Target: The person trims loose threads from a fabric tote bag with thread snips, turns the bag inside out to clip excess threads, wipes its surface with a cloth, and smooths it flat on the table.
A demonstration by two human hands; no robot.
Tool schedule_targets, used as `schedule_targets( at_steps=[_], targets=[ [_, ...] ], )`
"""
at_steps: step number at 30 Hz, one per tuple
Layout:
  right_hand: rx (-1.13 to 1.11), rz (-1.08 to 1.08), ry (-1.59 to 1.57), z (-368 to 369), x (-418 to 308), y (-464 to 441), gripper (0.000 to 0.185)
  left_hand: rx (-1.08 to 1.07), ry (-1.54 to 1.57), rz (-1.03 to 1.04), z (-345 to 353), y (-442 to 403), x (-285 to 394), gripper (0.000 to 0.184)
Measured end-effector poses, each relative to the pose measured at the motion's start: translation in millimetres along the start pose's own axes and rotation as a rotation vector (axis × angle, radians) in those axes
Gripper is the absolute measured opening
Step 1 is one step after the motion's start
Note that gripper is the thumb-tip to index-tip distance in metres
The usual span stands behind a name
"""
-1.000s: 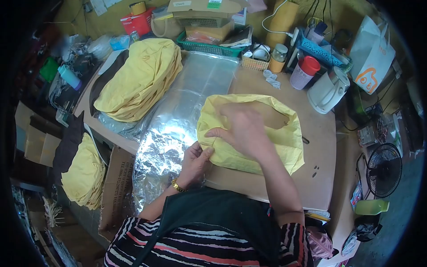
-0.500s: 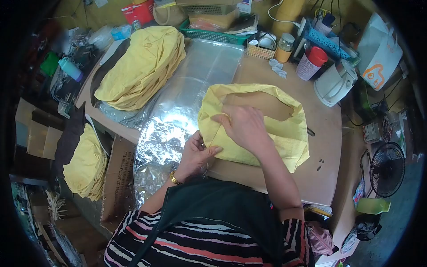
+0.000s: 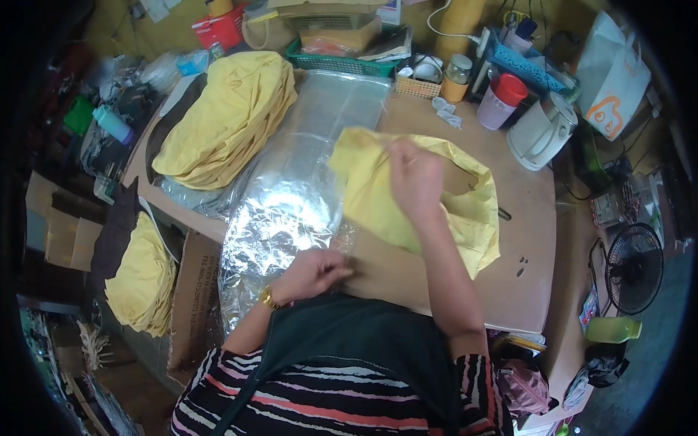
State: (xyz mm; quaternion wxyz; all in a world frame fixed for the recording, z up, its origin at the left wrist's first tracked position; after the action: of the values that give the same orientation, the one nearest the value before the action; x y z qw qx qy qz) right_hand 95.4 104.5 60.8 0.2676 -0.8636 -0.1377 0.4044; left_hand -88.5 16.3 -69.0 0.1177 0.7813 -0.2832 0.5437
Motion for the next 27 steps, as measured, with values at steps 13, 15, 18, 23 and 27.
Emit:
schedule_targets(
  at_steps=[13, 15, 18, 23, 27],
  targets=[
    [-0.267, -0.115, 0.204, 9.2, -16.3, 71.3, 0.022, 0.377, -0.335, 0.173, -67.7, -44.9, 34.4, 0.013],
    [-0.18, -0.003, 0.384, -34.7, 31.5, 99.0, 0.03, 0.437, -0.264, 0.161, -71.4, -39.6, 27.9, 0.01],
    [-0.155, 0.101, 0.517, -80.9, 75.5, 122.9, 0.03, 0.569, -0.341, 0.23, -75.2, -28.5, 26.1, 0.007],
    [0.175, 0.187, 0.346, -130.0, 86.0, 115.5, 0.046, 0.66, -0.42, 0.164, -85.0, -18.9, 8.7, 0.017],
    [0.218, 0.249, 0.395, -142.6, 98.4, 96.8, 0.04, 0.725, -0.425, 0.187, -94.5, -7.9, 6.9, 0.025]
  ],
)
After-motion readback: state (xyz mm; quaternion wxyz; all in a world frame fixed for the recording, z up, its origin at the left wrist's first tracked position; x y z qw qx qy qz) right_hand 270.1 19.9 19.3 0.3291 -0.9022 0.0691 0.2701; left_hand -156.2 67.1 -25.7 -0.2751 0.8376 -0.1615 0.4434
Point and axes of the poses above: each hand's wrist, its own y-axis away from the middle knuckle, its own z-axis out of the palm, x = y × z, the point moved 8 cm from there along -y, towards the middle knuckle, and after that the axes turned 4 degrees about -x, right-handed, at the moved point
